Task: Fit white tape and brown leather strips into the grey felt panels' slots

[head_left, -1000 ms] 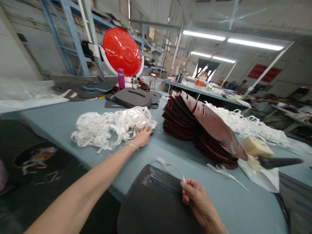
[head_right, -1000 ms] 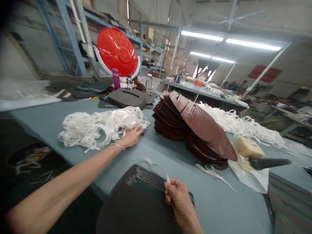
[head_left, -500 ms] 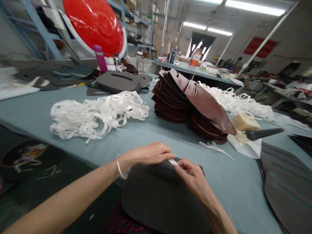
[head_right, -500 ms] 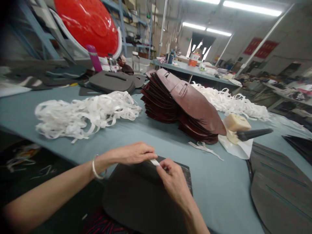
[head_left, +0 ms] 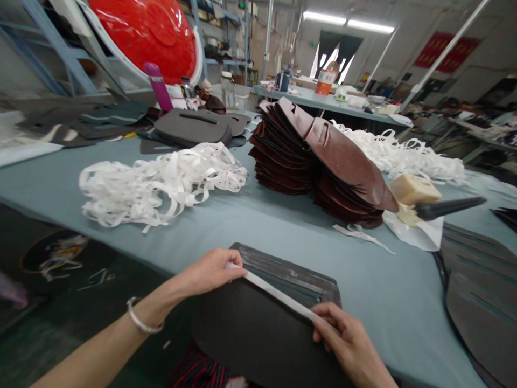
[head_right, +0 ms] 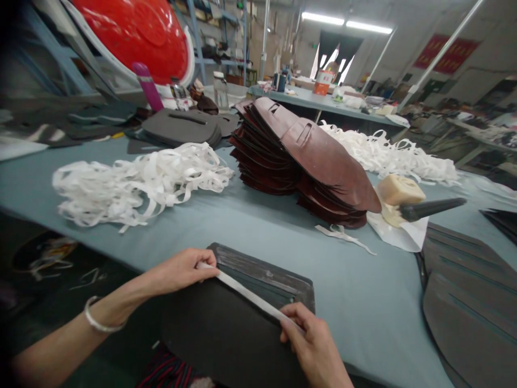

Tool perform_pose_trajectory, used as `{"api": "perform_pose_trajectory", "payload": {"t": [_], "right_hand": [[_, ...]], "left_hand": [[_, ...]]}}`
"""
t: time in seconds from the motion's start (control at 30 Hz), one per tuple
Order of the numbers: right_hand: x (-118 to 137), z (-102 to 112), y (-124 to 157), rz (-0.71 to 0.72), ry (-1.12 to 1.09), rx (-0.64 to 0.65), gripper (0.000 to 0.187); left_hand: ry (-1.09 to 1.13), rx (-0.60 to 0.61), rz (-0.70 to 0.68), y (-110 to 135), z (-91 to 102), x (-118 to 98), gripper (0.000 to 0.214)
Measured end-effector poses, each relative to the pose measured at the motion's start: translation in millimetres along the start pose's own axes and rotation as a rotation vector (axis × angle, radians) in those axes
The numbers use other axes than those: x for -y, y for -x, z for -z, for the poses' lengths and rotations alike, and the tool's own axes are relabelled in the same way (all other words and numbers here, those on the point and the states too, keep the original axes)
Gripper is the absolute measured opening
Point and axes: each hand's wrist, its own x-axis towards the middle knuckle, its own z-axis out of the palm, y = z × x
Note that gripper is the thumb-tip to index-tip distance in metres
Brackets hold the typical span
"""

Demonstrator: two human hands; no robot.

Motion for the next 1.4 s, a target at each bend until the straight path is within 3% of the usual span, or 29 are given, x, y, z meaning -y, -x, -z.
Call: {"api": "perform_pose_trajectory", "payload": {"t": [0.07,0.17,0.37,0.93,1.07,1.17,1.3,1.4], "right_hand": [[-5,3,-2,-0.072,-0.052,-0.093,0.035],[-12,14,-11,-0.056,-0.023,-0.234,0.036],[-24,23,-31,-0.148,0.044,-0.454,0.040],[-16,22,-40,-0.198,0.016,-0.509,0.044],[-21,23,-42,-0.200,0.002,-0.511,0.040],[-23,22,-42,-0.191,0.040,-0.534,0.034],[-18,22,-40,-0.211,0.106,-0.576,0.026],[-15,22,-41,-0.257,0.118,-0.591,0.023]], "left_hand": [[0.045,-0.049,0.030,-3,2.3,5,0.030],[0.093,-0.096,0.033,-10,2.9,7,0.032],[0.033,-0.292,0.189,-21,-3.7,7,0.029],[-0.033,-0.338,0.272,-31,-2.3,7,0.023],[-0.152,-0.372,0.305,-32,-8.4,7,0.018],[-0.295,-0.457,0.223,-28,-18.0,5,0.017],[-0.578,-0.544,-0.078,-17,-34.2,5,0.021],[-0.822,-0.538,-0.198,-9,-45.6,8,0.032]]}}
